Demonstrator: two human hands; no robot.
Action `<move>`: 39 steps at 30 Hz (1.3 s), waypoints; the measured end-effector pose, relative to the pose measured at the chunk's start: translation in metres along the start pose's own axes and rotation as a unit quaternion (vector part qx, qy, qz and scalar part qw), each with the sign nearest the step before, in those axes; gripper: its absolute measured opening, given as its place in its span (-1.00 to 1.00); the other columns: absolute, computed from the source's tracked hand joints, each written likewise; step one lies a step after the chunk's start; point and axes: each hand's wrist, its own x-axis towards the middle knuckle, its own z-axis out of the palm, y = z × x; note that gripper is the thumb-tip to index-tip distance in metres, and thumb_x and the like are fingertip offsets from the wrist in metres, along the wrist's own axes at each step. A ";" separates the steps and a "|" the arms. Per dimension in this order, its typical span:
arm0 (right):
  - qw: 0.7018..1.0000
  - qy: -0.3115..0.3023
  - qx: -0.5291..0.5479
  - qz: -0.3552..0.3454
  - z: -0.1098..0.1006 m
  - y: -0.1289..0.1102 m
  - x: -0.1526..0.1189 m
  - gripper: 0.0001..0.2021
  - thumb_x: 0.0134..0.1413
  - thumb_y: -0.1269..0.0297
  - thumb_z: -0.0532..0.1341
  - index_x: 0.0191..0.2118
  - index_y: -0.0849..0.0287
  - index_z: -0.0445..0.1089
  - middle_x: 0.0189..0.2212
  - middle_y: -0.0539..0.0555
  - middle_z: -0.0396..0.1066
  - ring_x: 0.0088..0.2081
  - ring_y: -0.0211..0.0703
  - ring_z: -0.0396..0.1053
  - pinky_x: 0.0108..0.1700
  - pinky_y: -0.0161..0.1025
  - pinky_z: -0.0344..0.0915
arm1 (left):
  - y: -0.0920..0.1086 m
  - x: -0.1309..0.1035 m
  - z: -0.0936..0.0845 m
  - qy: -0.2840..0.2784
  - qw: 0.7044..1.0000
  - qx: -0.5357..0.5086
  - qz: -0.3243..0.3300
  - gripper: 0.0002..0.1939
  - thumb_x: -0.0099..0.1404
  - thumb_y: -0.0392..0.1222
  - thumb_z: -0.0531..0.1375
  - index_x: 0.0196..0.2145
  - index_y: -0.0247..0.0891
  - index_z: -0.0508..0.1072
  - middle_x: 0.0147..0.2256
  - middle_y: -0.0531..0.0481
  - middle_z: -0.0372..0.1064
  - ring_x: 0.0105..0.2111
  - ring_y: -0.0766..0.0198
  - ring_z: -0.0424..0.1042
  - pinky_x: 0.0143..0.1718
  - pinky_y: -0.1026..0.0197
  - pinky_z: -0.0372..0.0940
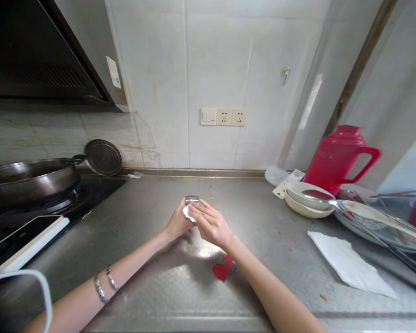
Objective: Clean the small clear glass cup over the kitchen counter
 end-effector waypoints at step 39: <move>0.735 0.051 0.450 0.505 0.004 0.007 0.016 -0.56 -0.09 0.11 0.34 -0.05 0.16 0.43 -0.15 0.10 0.50 -0.14 -0.02 0.44 -0.12 -0.15 0.37 | -0.006 0.009 -0.017 -0.042 0.990 0.110 0.073 0.35 -0.24 -0.07 0.48 0.31 -0.10 -0.31 0.24 -0.32 -0.03 0.05 -0.08 0.29 0.00 -0.10 0.27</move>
